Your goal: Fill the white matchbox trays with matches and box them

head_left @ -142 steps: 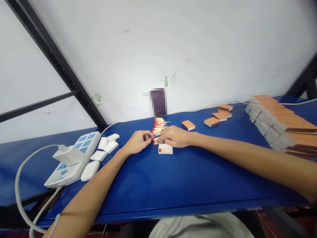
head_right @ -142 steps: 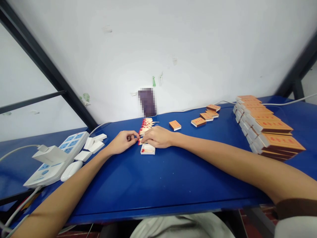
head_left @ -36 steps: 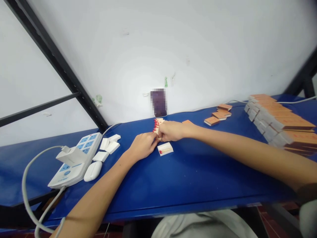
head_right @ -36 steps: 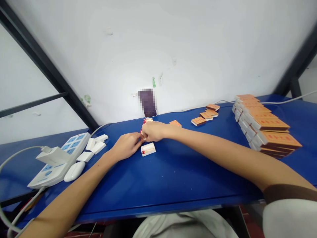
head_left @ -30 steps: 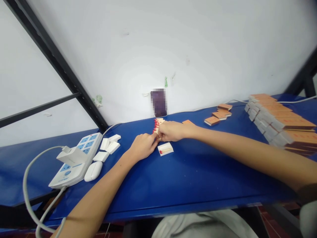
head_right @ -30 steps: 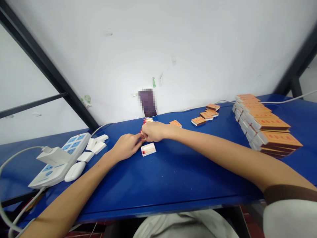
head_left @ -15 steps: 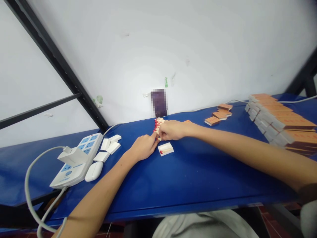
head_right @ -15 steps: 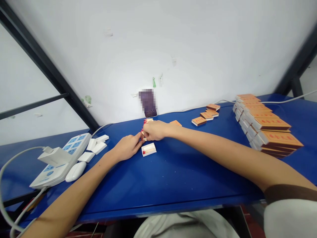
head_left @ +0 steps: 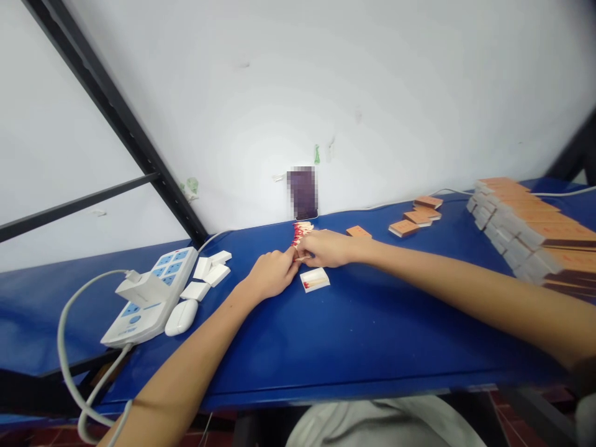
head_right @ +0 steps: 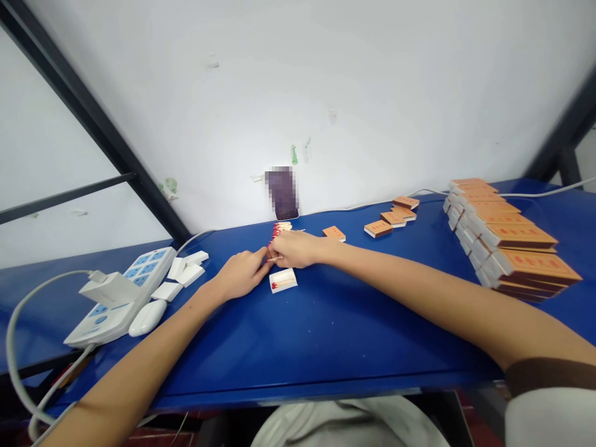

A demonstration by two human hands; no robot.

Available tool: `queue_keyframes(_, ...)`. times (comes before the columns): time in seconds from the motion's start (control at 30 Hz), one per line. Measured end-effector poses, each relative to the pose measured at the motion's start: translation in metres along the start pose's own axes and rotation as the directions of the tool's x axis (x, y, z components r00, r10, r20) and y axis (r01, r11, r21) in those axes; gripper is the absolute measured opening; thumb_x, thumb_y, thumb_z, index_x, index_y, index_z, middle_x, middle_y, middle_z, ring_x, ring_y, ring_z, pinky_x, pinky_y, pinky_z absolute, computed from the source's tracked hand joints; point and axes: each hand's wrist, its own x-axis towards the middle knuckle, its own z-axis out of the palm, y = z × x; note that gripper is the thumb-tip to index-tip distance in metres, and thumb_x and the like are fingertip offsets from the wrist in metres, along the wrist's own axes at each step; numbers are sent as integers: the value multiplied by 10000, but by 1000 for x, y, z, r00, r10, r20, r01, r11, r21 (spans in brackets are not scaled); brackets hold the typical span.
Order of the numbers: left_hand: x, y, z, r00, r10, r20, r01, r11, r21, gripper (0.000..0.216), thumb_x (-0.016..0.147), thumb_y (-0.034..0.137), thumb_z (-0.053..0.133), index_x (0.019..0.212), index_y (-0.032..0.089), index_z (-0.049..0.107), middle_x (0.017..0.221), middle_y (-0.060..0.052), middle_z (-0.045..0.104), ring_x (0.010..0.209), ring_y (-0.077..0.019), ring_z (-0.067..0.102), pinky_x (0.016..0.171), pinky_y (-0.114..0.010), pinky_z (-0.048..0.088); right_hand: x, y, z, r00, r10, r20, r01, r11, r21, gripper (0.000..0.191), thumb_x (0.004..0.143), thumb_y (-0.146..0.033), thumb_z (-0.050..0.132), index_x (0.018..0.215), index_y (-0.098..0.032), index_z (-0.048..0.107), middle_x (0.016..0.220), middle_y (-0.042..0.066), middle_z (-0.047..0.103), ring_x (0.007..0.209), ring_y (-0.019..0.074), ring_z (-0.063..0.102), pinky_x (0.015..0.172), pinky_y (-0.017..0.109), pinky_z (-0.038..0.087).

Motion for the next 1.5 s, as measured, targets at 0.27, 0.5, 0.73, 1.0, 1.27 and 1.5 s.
queue_keyframes(0.27,0,1,1,1000,-17,7,17,999,28,393,1014,413,209,1140,165,486,926,-137,698,818,-310,688,668,-371,478,-3,10,14,981,-152,-123,155,988,15,201,944,-258,449,950,-162,625,964,91,664,876,194,573,724,285,381)
queue_keyframes(0.5,1,4,2,1000,-27,10,27,999,46,425,1018,437,175,1150,158,467,898,-132,700,812,-308,697,659,-362,482,0,19,17,975,-159,-152,172,982,77,202,942,-288,488,914,-163,645,897,73,676,842,178,569,728,275,379)
queue_keyframes(0.73,2,5,0,998,-46,34,44,998,52,392,1019,410,192,1166,161,456,927,-139,701,828,-302,696,691,-377,499,1,27,20,975,-161,-152,185,969,165,282,947,-380,492,880,-167,665,848,55,677,759,150,557,686,262,355)
queue_keyframes(1.0,3,5,0,998,-35,60,33,999,36,389,1016,374,190,1164,140,462,943,-159,699,840,-326,694,695,-409,503,2,26,17,983,-143,-113,162,970,183,281,941,-386,494,861,-170,654,823,46,675,722,139,545,666,258,335)
queue_keyframes(1.27,4,7,-3,997,-11,81,5,997,78,373,1006,335,222,1173,110,468,911,-173,697,841,-336,698,684,-410,508,3,17,15,995,-53,-83,64,989,137,163,894,-301,549,825,-160,597,807,52,624,709,142,498,629,251,298)
queue_keyframes(1.5,4,7,-5,997,-16,76,9,996,90,388,1010,342,209,1187,115,468,908,-174,700,829,-346,699,680,-432,513,4,15,13,998,-65,-22,67,992,111,158,898,-252,498,760,-175,502,746,28,569,661,131,455,618,245,297)
